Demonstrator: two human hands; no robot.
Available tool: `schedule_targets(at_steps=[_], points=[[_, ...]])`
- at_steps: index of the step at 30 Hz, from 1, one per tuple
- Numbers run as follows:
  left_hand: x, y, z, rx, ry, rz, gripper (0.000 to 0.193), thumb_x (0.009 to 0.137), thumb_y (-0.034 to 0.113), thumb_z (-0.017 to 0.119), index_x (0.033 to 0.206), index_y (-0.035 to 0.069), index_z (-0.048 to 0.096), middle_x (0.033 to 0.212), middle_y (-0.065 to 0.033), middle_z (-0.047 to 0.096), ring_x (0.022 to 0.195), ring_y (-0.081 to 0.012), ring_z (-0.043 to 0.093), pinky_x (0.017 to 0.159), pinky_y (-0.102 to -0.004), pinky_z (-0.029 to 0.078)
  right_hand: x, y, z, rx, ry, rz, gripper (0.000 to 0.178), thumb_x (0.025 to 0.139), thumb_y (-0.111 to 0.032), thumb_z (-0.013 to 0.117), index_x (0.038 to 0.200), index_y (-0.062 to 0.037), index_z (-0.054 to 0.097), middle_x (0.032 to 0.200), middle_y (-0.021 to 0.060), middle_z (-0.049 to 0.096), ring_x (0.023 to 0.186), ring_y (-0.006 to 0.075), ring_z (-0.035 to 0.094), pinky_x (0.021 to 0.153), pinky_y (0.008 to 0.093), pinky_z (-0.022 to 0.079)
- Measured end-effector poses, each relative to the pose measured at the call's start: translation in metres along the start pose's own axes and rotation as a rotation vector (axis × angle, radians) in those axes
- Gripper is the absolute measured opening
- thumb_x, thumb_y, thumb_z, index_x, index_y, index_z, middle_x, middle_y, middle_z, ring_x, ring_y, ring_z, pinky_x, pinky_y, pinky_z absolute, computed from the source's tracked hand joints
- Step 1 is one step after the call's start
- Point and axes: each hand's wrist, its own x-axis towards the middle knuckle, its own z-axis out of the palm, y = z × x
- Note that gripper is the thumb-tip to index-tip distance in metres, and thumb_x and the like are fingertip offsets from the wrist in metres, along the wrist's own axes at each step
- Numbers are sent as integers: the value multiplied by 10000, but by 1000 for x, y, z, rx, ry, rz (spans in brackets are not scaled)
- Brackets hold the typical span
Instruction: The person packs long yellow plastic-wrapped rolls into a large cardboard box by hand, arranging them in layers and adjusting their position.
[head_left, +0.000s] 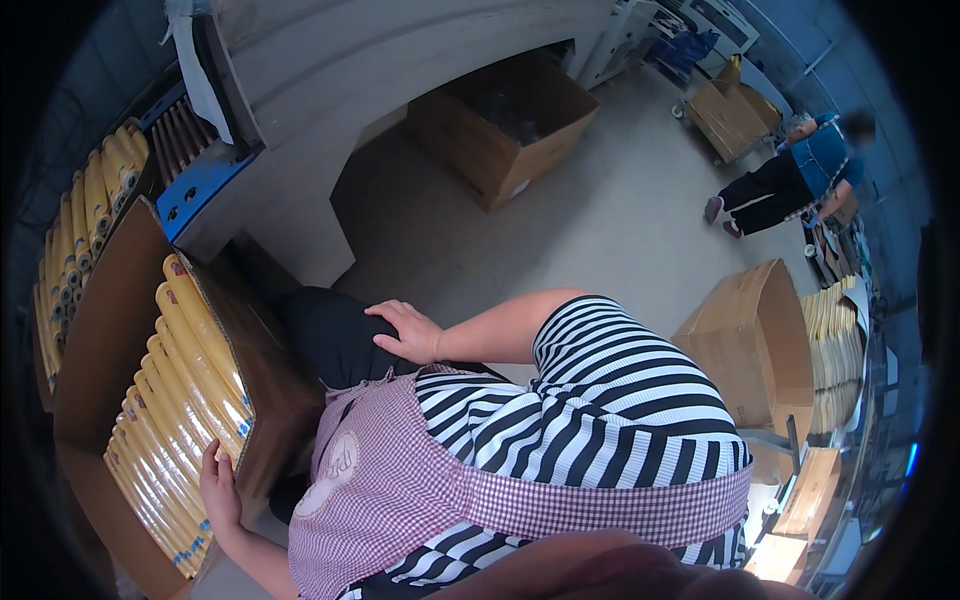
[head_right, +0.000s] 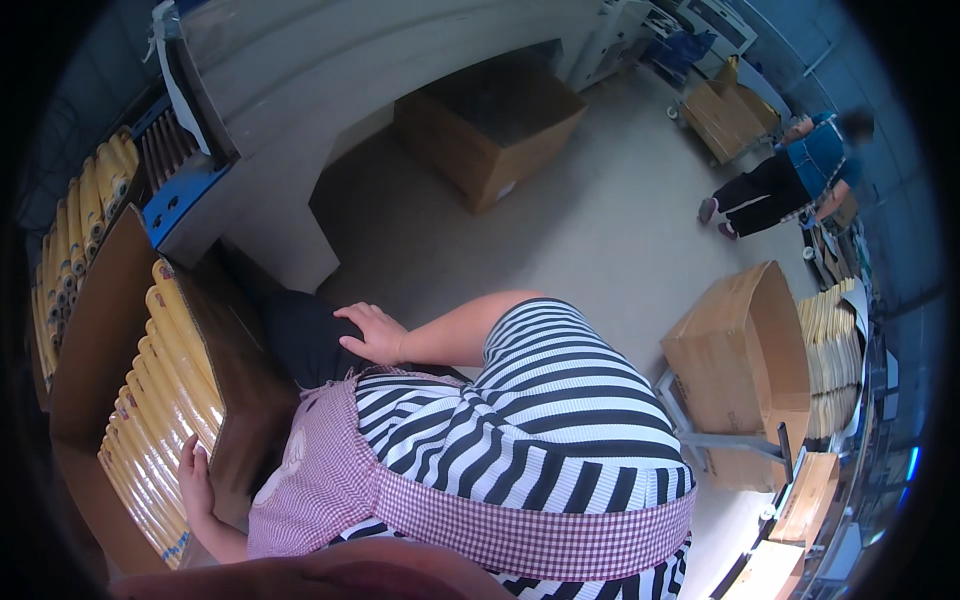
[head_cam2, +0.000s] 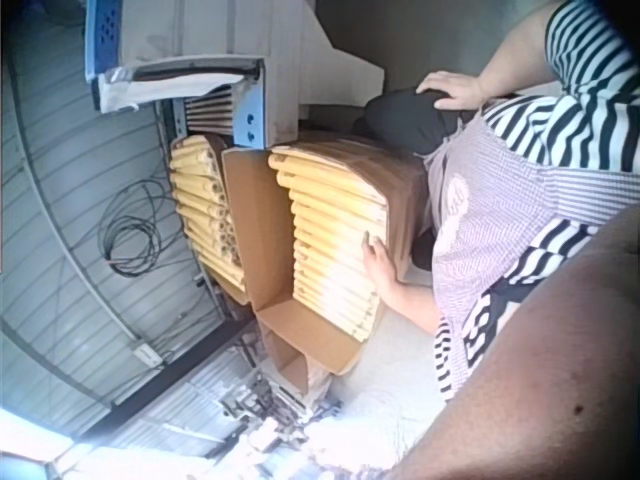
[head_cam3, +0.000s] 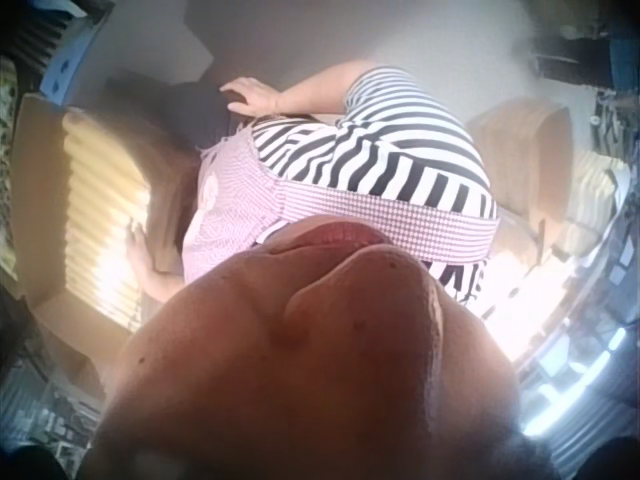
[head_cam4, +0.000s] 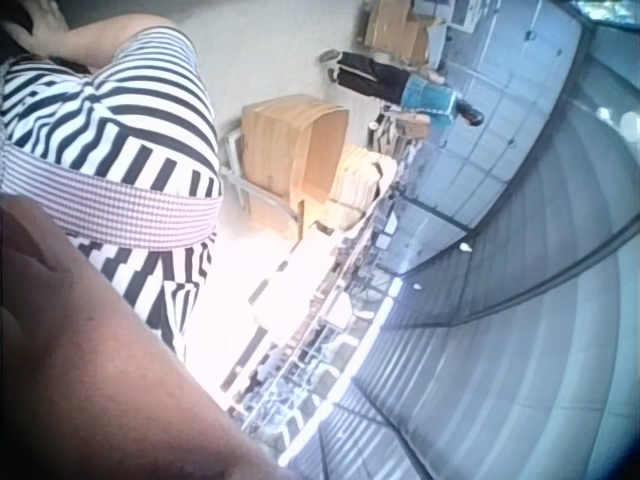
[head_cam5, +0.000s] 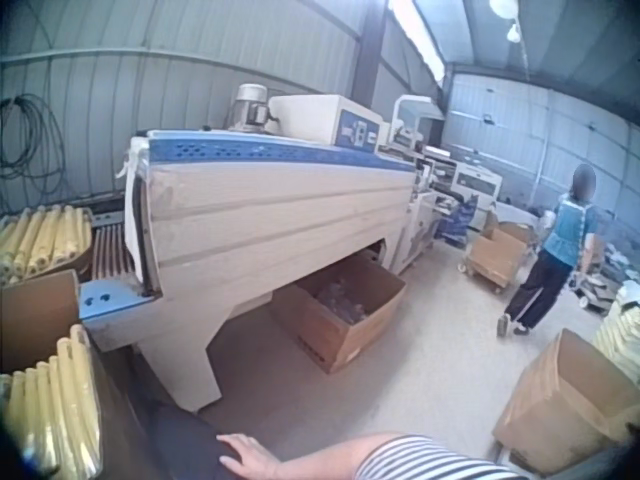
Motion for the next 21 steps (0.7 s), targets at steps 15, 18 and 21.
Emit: schedule_targets(at_steps=[15, 18, 21], points=[[-1, 3, 0, -54, -3, 6, 429, 1054, 242, 544, 1441, 59, 571, 849, -11, 536, 762, -114, 468, 708, -275, 420, 0, -3, -1, -22, -2, 17, 561, 984, -379, 604, 1460, -110, 479, 1433, 205, 503, 1359, 422, 454, 1166, 491, 378], [-1, 2, 0, -51, 2, 13, 429, 1053, 235, 547, 1441, 54, 571, 847, -9, 533, 762, -112, 468, 708, -273, 421, -1, -2, -2, -8, 0, 25, 563, 985, -383, 602, 1461, -109, 479, 1434, 206, 502, 1363, 422, 452, 1168, 489, 377], [0, 0, 0, -49, -1, 4, 432, 1049, 236, 550, 1439, 51, 574, 845, -10, 531, 761, -113, 468, 707, -274, 422, -1, -1, -1, -13, 5, 24, 566, 984, -387, 602, 1462, -109, 480, 1438, 206, 499, 1359, 422, 454, 1166, 491, 379]])
